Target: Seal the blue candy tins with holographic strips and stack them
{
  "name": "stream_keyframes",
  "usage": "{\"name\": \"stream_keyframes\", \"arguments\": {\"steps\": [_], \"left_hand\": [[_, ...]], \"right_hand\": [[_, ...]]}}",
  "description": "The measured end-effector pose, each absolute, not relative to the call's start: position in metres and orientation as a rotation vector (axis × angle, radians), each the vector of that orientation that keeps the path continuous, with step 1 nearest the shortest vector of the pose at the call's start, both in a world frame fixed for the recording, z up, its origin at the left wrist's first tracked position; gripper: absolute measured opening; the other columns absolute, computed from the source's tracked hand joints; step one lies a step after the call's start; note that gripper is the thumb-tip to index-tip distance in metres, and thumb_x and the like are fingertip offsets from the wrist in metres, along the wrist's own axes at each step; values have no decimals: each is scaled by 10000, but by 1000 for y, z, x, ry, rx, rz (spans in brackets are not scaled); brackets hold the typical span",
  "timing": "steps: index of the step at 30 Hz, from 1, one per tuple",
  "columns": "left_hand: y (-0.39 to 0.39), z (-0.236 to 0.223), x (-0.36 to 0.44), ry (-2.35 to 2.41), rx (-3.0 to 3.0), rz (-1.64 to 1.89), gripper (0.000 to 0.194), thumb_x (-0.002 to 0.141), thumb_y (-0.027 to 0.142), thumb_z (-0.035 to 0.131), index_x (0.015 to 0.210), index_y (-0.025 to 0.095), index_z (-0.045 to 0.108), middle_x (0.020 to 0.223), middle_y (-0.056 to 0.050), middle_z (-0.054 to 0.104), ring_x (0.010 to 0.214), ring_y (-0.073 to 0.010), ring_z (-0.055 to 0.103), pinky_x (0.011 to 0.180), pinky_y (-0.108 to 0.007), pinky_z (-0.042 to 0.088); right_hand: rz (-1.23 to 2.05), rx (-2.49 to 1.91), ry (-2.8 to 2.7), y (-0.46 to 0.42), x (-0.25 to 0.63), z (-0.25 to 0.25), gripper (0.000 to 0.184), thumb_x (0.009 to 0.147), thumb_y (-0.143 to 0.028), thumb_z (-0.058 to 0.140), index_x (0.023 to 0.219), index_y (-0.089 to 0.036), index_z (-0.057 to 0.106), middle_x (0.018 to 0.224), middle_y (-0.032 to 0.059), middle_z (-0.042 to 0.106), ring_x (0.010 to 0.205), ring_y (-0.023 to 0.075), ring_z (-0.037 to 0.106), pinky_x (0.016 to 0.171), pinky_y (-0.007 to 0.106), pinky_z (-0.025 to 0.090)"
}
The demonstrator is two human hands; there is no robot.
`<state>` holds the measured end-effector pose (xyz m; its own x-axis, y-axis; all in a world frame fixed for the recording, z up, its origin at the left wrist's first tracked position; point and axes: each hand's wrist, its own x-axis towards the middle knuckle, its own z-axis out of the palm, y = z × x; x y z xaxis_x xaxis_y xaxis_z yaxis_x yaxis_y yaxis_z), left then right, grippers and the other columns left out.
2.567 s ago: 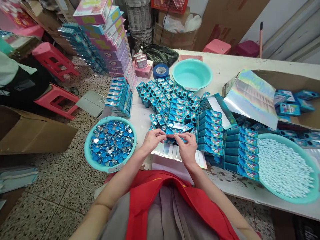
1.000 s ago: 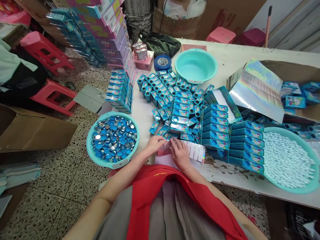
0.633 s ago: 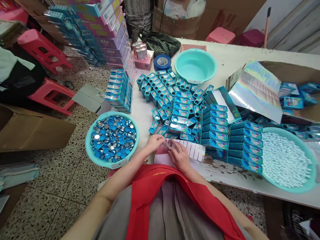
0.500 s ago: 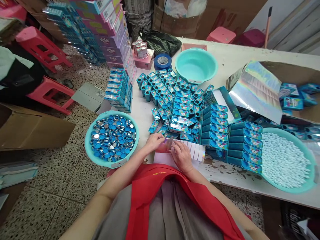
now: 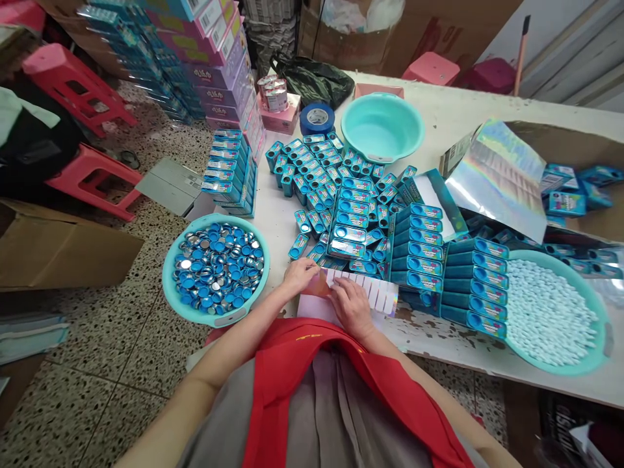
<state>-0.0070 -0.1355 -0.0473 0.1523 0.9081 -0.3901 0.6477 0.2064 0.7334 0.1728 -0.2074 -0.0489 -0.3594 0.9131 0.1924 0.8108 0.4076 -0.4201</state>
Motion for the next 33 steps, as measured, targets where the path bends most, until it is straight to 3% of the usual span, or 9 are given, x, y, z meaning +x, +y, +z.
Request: {"name": "stream_keyframes", "arguments": {"steps": [3,9,12,16,18,22,25,29,33], "left_hand": [[-138,-43,-5,1679,1662,289,196,846,253,509,782,206,688,908,-54,659,887,-199,567,832,-307,413],[-142,-16,3,1572,1568,757,254,894,267,479,1080,202,639,1145,-88,639,1114,-218,528,979,-363,384],[-140,1,8,1212,1327,786,342,864,367,532,1138,174,601,1035,-72,673,940,-175,606,816,-289,472],[-128,12,10,1204,1182,686,202,785,347,590,811,153,640,648,15,586,605,-103,546,594,-219,430],[-115,15,6,1218,1204,700,172,794,306,549,799,156,634,580,41,525,537,-88,494,548,-212,395],[-78,19,-1,1230,1361,722,206,795,228,510,980,177,582,567,68,493,539,-92,467,546,-206,358],[-53,15,1,1264,1491,711,183,800,162,463,965,187,538,571,70,473,557,-95,453,575,-208,349],[-44,-5,11,1305,1505,723,147,815,160,452,937,194,527,630,53,500,613,-107,487,628,-217,383],[-60,-21,19,1529,1431,586,221,849,205,442,1034,183,560,736,-5,612,731,-158,581,731,-275,443]], "right_hand": [[515,-1479,-2126,-198,175,-12,222,926,-310,463,835,-218,643,790,55,677,775,177,620,725,315,464],[764,-1593,-1606,-168,177,37,202,866,-394,538,787,-210,567,698,3,635,604,132,578,595,270,467],[847,-1590,-1536,-158,174,40,209,838,-401,562,761,-206,557,686,-5,630,615,132,581,599,266,462],[860,-1629,-1467,-147,167,35,227,817,-420,586,768,-198,591,701,-1,630,634,136,565,624,276,455],[749,-1676,-1459,-138,165,31,236,813,-428,584,770,-201,632,766,21,626,730,160,565,673,297,456],[532,-1773,-1411,-110,162,20,225,759,-419,632,729,-203,691,896,56,569,922,212,524,837,373,423],[539,-1842,-1350,-90,161,11,169,725,-350,647,704,-189,693,903,57,531,947,221,498,888,391,393],[574,-1866,-1284,-78,162,1,125,695,-289,638,721,-167,651,905,47,483,907,204,494,862,369,401],[602,-1909,-1136,-78,164,-3,326,641,-281,682,920,-164,558,999,47,487,770,151,492,762,335,438]]}}
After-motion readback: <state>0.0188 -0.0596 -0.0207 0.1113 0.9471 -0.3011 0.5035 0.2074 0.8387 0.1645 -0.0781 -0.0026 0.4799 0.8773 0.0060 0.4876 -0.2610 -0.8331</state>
